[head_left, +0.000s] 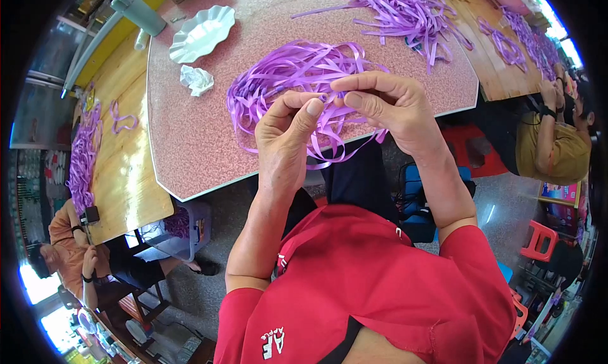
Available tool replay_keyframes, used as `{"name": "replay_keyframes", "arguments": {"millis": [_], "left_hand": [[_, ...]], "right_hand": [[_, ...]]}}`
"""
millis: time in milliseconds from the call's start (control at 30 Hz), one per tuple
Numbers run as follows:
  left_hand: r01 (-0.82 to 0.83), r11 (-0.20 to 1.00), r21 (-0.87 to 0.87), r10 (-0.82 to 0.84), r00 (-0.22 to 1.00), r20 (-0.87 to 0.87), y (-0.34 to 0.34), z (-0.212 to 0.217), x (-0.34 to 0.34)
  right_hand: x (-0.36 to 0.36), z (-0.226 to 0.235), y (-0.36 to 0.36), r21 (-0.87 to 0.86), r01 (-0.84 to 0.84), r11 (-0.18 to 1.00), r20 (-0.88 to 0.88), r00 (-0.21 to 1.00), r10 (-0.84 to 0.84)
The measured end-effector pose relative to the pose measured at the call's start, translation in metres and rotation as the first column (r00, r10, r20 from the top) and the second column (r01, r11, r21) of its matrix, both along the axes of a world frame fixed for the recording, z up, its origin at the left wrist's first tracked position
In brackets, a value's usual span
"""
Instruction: Sorting and organizing shredded purple decorative ribbons on a workbench.
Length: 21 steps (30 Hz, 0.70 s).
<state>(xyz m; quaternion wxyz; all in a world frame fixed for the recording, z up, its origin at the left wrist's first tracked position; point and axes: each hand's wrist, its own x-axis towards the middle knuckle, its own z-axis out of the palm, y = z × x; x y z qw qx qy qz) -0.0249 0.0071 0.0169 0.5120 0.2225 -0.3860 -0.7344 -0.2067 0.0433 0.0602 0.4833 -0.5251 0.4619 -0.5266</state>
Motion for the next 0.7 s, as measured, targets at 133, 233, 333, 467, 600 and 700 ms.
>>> {"name": "replay_keyframes", "arguments": {"millis": [133, 233, 333, 467, 600, 700], "left_hand": [[0.016, 1.000, -0.017, -0.017, 0.999, -0.033, 0.002, 0.002, -0.005], [0.026, 0.999, -0.020, -0.026, 0.999, -0.032, 0.002, 0.001, -0.005], [0.026, 0.999, -0.029, -0.028, 0.999, -0.042, 0.002, 0.001, -0.005], [0.027, 0.998, -0.050, -0.028, 0.999, -0.026, 0.002, 0.000, -0.006], [0.015, 0.997, -0.076, -0.015, 1.000, 0.010, 0.001, -0.005, -0.004], [0.000, 0.995, -0.100, 0.002, 1.000, 0.027, 0.003, -0.001, -0.005]], "right_hand": [[0.005, -0.006, -0.001, 0.011, 0.012, 1.000, 0.073, 0.997, -0.013], [0.005, -0.010, -0.002, -0.005, 0.016, 1.000, 0.107, 0.994, -0.015], [0.003, -0.011, -0.001, -0.002, -0.003, 1.000, 0.082, 0.997, 0.003], [0.003, -0.010, 0.000, -0.033, -0.006, 0.999, 0.037, 0.999, 0.007], [0.003, -0.012, 0.000, -0.010, -0.015, 1.000, 0.086, 0.996, 0.016], [0.002, -0.003, 0.001, 0.034, -0.039, 0.999, 0.071, 0.997, 0.037]]}}
